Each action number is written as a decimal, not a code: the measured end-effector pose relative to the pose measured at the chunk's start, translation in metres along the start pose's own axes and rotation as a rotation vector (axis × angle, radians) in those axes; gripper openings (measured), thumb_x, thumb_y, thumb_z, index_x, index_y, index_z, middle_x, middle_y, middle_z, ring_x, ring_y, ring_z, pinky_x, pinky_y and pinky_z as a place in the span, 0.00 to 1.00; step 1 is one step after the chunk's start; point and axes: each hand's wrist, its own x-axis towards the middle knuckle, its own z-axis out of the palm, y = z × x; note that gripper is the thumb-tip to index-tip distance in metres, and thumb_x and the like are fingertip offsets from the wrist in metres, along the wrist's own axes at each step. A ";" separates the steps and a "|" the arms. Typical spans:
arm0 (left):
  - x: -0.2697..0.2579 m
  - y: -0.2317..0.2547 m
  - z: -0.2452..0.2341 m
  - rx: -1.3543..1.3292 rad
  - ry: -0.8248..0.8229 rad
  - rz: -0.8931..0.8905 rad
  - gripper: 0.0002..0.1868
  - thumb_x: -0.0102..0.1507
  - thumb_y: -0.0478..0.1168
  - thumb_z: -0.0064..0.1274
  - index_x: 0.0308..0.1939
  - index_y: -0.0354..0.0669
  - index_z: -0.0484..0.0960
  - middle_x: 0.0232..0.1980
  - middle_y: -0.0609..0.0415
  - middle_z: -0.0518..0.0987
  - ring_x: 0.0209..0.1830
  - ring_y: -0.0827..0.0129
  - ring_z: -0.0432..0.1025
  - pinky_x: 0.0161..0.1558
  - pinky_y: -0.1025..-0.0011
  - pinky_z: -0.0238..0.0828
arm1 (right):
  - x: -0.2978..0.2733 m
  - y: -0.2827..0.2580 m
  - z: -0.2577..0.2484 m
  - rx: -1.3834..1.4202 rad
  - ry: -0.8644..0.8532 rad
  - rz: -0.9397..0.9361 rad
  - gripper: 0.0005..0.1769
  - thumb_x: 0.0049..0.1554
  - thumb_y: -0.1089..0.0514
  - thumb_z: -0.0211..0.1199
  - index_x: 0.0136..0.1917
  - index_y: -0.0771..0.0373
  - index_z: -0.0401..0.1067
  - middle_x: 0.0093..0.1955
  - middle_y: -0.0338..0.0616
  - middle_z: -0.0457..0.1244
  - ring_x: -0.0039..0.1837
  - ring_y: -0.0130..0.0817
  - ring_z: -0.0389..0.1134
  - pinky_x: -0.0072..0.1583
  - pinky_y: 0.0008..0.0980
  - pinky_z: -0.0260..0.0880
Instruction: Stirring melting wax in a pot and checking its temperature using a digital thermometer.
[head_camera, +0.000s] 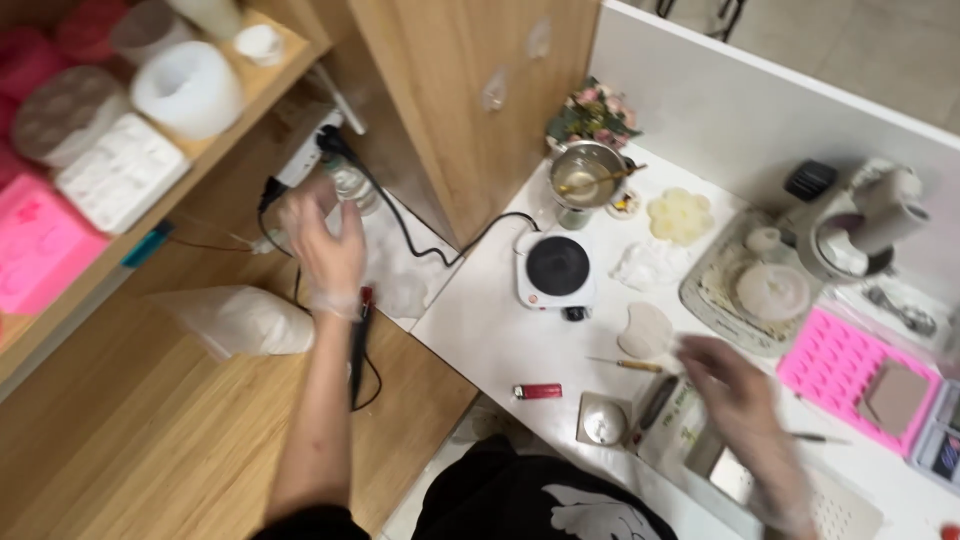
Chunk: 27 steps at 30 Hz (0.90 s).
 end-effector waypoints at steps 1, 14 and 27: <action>0.020 0.006 -0.010 0.006 0.018 -0.008 0.15 0.66 0.44 0.61 0.53 0.43 0.80 0.48 0.46 0.78 0.52 0.55 0.72 0.55 0.60 0.64 | 0.014 -0.029 0.025 -0.005 -0.010 -0.017 0.16 0.61 0.58 0.59 0.62 0.61 0.74 0.56 0.47 0.73 0.61 0.36 0.73 0.62 0.37 0.72; 0.128 -0.070 0.040 0.313 -0.602 -0.177 0.42 0.59 0.54 0.60 0.71 0.36 0.64 0.72 0.35 0.65 0.73 0.44 0.59 0.70 0.56 0.53 | 0.272 -0.207 0.418 0.668 -0.425 -0.279 0.26 0.65 0.41 0.56 0.57 0.68 0.70 0.46 0.44 0.66 0.46 0.29 0.64 0.51 0.31 0.67; 0.140 -0.067 0.038 0.345 -0.713 -0.206 0.32 0.64 0.48 0.53 0.69 0.39 0.70 0.72 0.37 0.70 0.73 0.45 0.63 0.72 0.56 0.56 | 0.154 -0.158 0.333 0.374 -0.331 -0.418 0.25 0.64 0.43 0.58 0.37 0.66 0.74 0.27 0.39 0.55 0.34 0.27 0.55 0.36 0.33 0.57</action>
